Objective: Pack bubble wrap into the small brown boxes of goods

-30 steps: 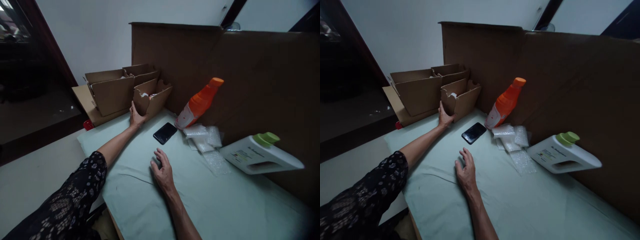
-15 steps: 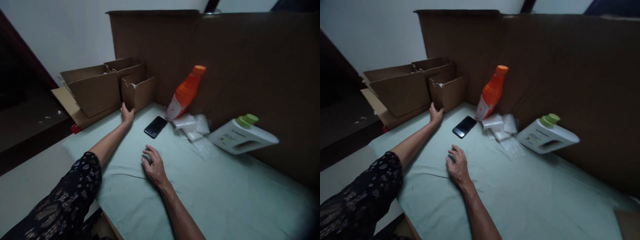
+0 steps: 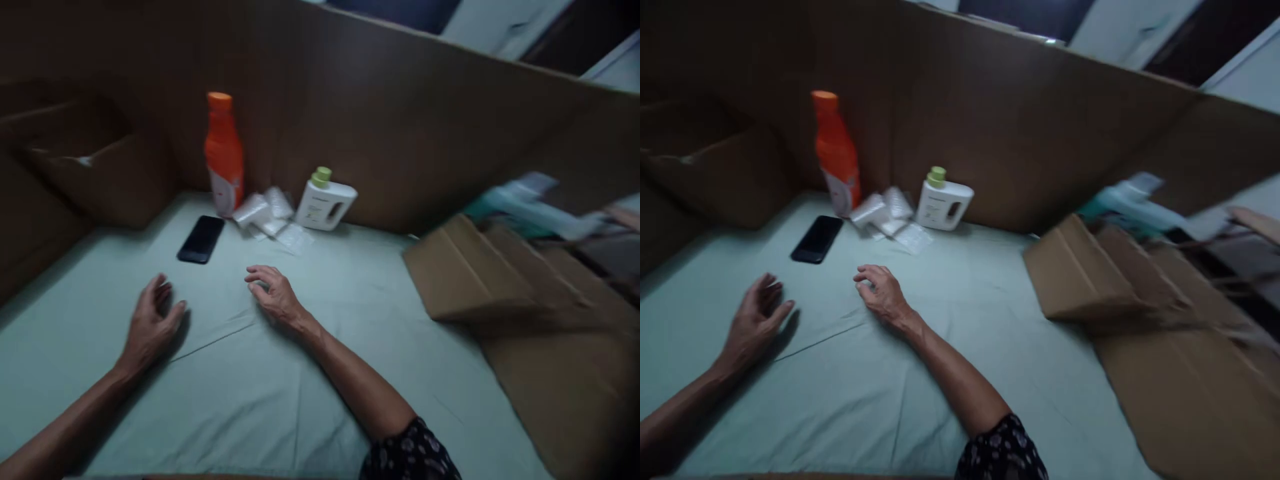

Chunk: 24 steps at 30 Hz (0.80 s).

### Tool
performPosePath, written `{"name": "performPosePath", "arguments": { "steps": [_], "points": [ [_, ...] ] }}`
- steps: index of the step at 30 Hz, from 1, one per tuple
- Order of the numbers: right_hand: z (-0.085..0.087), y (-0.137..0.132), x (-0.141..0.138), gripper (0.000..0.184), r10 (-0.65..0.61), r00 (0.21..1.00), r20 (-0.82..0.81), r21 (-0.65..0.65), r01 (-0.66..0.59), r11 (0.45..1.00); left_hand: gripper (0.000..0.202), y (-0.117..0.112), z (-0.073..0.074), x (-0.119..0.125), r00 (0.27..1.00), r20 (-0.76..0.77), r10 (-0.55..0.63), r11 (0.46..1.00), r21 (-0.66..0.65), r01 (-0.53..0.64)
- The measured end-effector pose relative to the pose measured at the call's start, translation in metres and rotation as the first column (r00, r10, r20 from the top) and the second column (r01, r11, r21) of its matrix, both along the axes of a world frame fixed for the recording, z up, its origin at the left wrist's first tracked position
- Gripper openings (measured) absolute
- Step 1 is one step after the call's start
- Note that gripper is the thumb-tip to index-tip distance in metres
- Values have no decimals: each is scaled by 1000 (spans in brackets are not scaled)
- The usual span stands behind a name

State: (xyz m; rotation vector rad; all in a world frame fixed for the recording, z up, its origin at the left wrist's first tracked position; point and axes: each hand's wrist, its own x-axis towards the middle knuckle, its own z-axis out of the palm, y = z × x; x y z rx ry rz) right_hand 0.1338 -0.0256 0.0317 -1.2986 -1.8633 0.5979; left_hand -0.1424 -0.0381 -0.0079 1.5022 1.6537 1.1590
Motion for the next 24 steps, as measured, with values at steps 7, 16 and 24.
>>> {"name": "performPosePath", "arguments": {
  "steps": [7, 16, 24],
  "points": [
    [97, -73, 211, 43, -667, 637, 388, 374, 552, 745, 62, 7, 7, 1, 950, -311, -26, 1000, -10, 24],
    [159, -133, 325, 27, -544, 163, 823, 165, 848, 503, 40, 2, 13, 6, 851, -523, -39, 990, 93, 102],
    [143, -202, 225, 17, -459, 551, 697, 395, 239, 887, 47, -8, 13, 25, 850, -526, -14, 983, 148, 108]
  ]
}}
